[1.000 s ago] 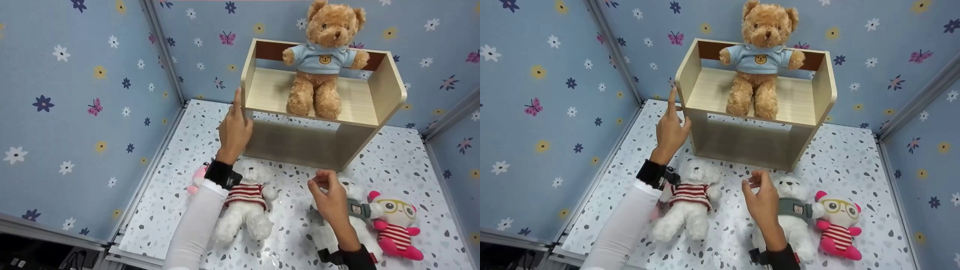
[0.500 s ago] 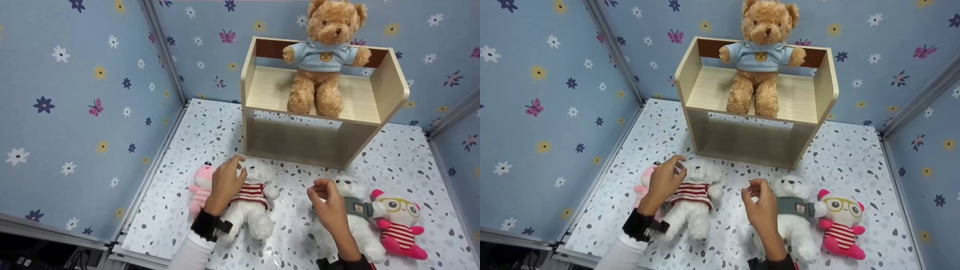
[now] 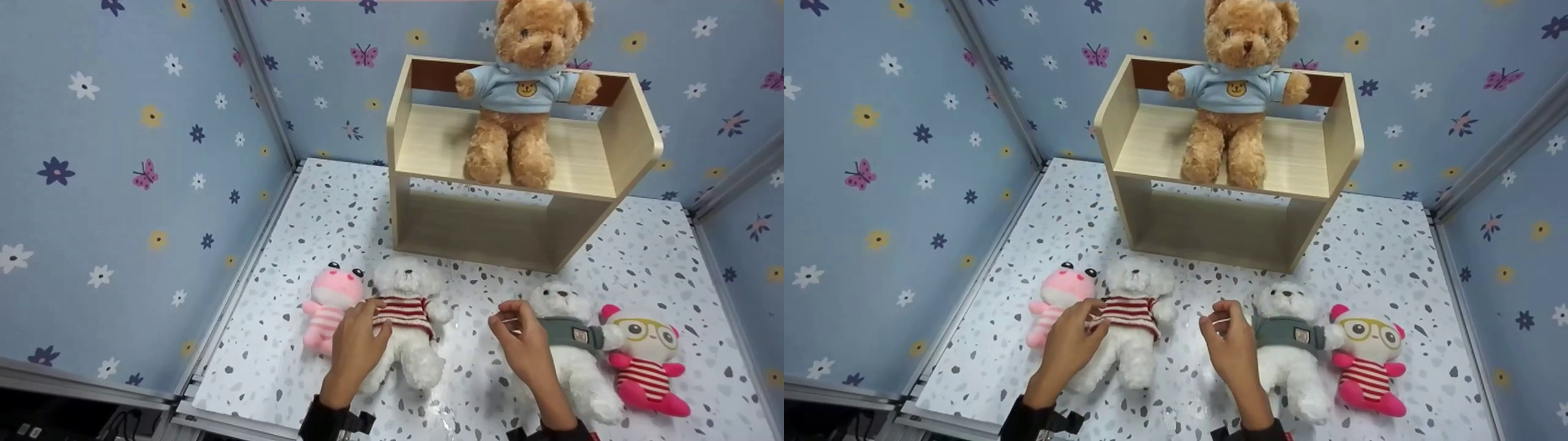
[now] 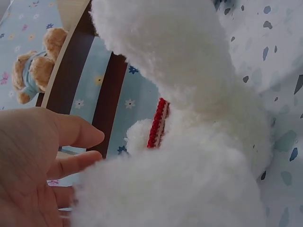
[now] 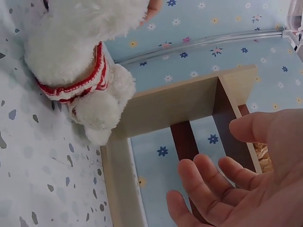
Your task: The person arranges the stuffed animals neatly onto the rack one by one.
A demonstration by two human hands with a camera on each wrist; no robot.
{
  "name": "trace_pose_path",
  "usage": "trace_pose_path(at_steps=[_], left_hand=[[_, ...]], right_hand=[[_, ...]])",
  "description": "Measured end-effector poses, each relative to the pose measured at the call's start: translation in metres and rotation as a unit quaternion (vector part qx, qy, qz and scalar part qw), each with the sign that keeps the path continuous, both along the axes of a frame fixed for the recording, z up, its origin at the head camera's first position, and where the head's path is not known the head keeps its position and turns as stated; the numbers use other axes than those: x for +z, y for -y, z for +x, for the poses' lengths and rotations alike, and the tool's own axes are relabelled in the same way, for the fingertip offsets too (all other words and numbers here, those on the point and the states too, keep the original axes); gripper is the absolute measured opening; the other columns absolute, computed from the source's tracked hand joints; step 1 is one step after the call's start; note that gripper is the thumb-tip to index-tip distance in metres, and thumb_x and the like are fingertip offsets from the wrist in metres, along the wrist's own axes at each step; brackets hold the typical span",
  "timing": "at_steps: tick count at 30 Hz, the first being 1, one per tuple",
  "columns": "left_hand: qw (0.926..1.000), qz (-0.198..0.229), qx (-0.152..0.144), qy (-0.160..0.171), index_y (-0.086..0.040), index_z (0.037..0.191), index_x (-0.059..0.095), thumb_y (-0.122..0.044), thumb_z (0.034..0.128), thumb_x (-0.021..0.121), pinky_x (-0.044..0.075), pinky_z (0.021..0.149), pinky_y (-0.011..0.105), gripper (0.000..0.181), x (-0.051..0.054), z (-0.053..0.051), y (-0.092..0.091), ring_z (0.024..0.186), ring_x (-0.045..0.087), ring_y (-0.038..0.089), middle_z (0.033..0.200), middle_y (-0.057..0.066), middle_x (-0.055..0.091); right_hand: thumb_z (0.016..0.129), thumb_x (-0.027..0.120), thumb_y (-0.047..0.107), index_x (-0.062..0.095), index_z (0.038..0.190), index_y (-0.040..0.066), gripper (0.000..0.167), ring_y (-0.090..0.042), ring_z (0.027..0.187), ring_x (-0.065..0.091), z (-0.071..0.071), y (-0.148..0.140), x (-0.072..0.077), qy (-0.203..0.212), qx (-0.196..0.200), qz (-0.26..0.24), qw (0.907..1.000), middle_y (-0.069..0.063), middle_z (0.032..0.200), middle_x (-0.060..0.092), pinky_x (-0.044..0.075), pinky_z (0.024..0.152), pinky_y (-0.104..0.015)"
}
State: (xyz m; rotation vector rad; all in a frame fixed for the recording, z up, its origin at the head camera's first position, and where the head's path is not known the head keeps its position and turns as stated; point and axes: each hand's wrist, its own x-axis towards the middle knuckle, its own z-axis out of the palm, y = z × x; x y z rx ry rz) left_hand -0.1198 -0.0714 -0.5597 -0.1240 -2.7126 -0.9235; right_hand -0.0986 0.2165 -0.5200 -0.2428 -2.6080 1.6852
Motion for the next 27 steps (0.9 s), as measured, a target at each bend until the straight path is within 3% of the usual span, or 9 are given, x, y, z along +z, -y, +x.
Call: trace_pose_path(at_steps=[6, 10, 17, 27], left_hand=[[0.9967, 0.034, 0.039, 0.063, -0.014, 0.122, 0.067, -0.022, 0.0883, 0.078, 0.049, 0.068, 0.041, 0.036, 0.005, 0.006, 0.013, 0.090, 0.059, 0.025, 0.114, 0.011, 0.066], [0.9920, 0.060, 0.055, 0.096, -0.015, 0.126, 0.065, -0.022, 0.0894, 0.076, 0.051, 0.075, 0.045, 0.039, 0.004, 0.008, 0.023, 0.093, 0.062, 0.025, 0.121, 0.011, 0.065], [0.9866, 0.106, 0.034, 0.119, -0.012, 0.135, 0.061, -0.021, 0.0911, 0.074, 0.052, 0.083, 0.050, 0.046, -0.005, 0.015, 0.029, 0.098, 0.066, 0.033, 0.124, 0.016, 0.065], [0.9825, 0.125, 0.005, 0.138, -0.014, 0.150, 0.050, -0.019, 0.0926, 0.073, 0.052, 0.093, 0.055, 0.062, -0.014, 0.023, 0.024, 0.110, 0.066, 0.034, 0.146, 0.014, 0.056]], right_hand=[[0.100, 0.067, 0.023, 0.056, 0.126, 0.009, 0.031, -0.015, 0.096, 0.063, 0.000, 0.004, -0.008, 0.016, 0.016, 0.004, 0.9997, -0.010, 0.114, 0.065, 0.052, 0.080, -0.024], [0.100, 0.067, 0.026, 0.053, 0.131, 0.010, 0.037, -0.018, 0.100, 0.063, 0.000, 0.008, -0.014, 0.032, 0.023, -0.004, 0.9992, -0.011, 0.119, 0.063, 0.053, 0.077, -0.027], [0.099, 0.068, 0.027, 0.053, 0.134, 0.009, 0.042, -0.025, 0.105, 0.063, 0.000, 0.017, -0.025, 0.037, 0.023, 0.007, 0.9990, -0.015, 0.126, 0.062, 0.051, 0.087, -0.034], [0.098, 0.070, 0.029, 0.050, 0.139, 0.011, 0.049, -0.028, 0.109, 0.064, -0.001, 0.026, -0.035, 0.056, 0.028, -0.034, 0.9975, -0.018, 0.133, 0.058, 0.055, 0.080, -0.030]])
